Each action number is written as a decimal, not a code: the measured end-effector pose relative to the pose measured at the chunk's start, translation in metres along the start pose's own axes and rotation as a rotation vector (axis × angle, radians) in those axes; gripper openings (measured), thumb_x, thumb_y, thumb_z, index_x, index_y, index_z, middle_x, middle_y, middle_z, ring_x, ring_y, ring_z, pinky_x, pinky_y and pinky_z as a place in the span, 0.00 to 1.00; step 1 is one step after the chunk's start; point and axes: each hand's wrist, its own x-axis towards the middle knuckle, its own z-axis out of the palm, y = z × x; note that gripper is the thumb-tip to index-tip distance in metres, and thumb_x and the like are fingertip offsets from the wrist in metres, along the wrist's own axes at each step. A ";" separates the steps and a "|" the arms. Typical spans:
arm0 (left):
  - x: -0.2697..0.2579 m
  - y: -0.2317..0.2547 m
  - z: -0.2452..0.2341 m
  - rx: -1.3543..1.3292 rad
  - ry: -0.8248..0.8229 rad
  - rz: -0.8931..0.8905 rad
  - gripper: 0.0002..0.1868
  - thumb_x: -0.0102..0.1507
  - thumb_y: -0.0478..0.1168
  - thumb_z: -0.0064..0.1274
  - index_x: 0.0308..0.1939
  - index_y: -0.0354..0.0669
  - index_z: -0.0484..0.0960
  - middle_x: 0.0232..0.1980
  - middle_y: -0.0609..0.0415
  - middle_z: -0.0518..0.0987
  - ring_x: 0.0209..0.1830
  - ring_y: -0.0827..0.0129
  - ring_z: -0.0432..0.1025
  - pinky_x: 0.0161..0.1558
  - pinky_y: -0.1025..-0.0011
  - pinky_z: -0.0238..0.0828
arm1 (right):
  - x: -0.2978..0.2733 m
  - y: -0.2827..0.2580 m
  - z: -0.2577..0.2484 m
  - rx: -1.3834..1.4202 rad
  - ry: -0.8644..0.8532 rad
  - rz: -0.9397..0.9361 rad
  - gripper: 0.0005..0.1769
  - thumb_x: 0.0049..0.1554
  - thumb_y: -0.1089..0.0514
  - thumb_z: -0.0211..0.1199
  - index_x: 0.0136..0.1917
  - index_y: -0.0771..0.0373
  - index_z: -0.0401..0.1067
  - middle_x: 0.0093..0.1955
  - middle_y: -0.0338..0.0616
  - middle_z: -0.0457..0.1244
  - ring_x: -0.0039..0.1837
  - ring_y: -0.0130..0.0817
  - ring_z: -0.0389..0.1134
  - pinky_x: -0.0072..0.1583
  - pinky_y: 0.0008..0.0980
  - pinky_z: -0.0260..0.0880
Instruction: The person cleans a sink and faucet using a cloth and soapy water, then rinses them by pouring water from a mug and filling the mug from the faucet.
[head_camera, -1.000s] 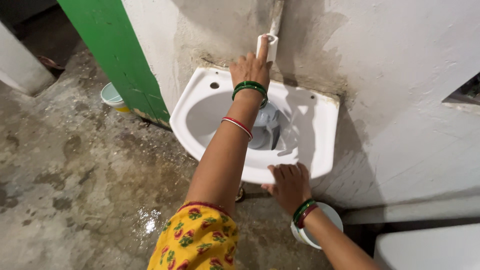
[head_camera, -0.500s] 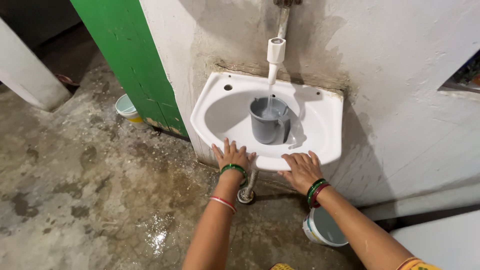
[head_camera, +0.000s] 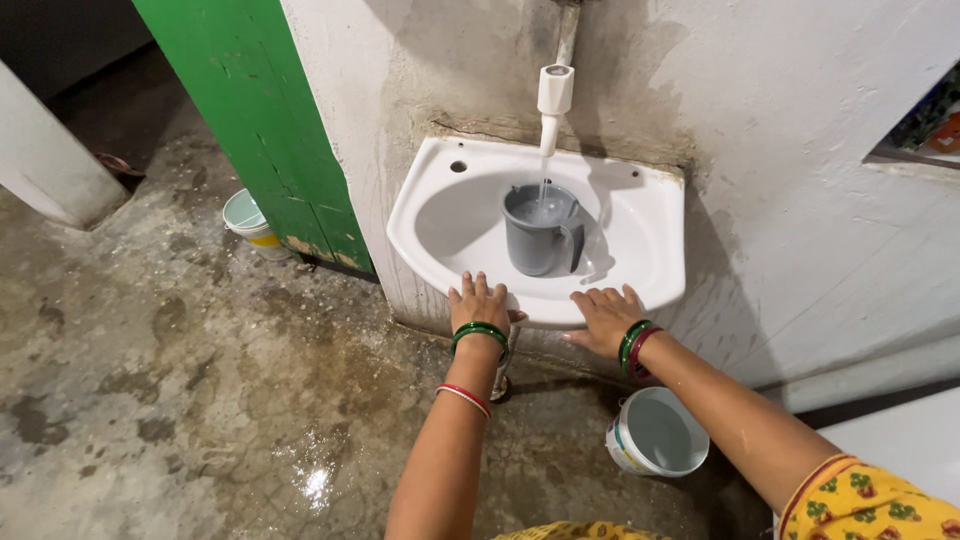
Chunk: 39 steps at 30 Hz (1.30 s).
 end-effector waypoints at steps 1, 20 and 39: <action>0.000 0.000 0.000 -0.024 -0.004 -0.011 0.36 0.63 0.66 0.49 0.71 0.57 0.68 0.81 0.48 0.53 0.83 0.52 0.41 0.76 0.47 0.41 | 0.006 0.003 0.000 -0.001 -0.056 -0.013 0.42 0.58 0.29 0.56 0.75 0.53 0.55 0.73 0.45 0.56 0.76 0.42 0.54 0.75 0.54 0.47; 0.016 -0.010 0.003 -0.086 -0.023 -0.036 0.41 0.53 0.64 0.64 0.67 0.57 0.74 0.78 0.50 0.59 0.82 0.50 0.45 0.74 0.45 0.47 | 0.204 0.081 -0.134 1.595 0.850 0.005 0.11 0.64 0.61 0.57 0.58 0.64 0.62 0.45 0.46 0.62 0.36 0.31 0.65 0.36 0.32 0.70; 0.017 -0.012 0.004 -0.164 -0.091 -0.172 0.45 0.44 0.57 0.73 0.65 0.64 0.76 0.80 0.55 0.55 0.83 0.56 0.42 0.78 0.50 0.42 | 0.226 0.084 -0.220 0.376 0.618 -0.658 0.21 0.63 0.59 0.53 0.70 0.56 0.66 0.77 0.51 0.52 0.79 0.54 0.43 0.75 0.52 0.40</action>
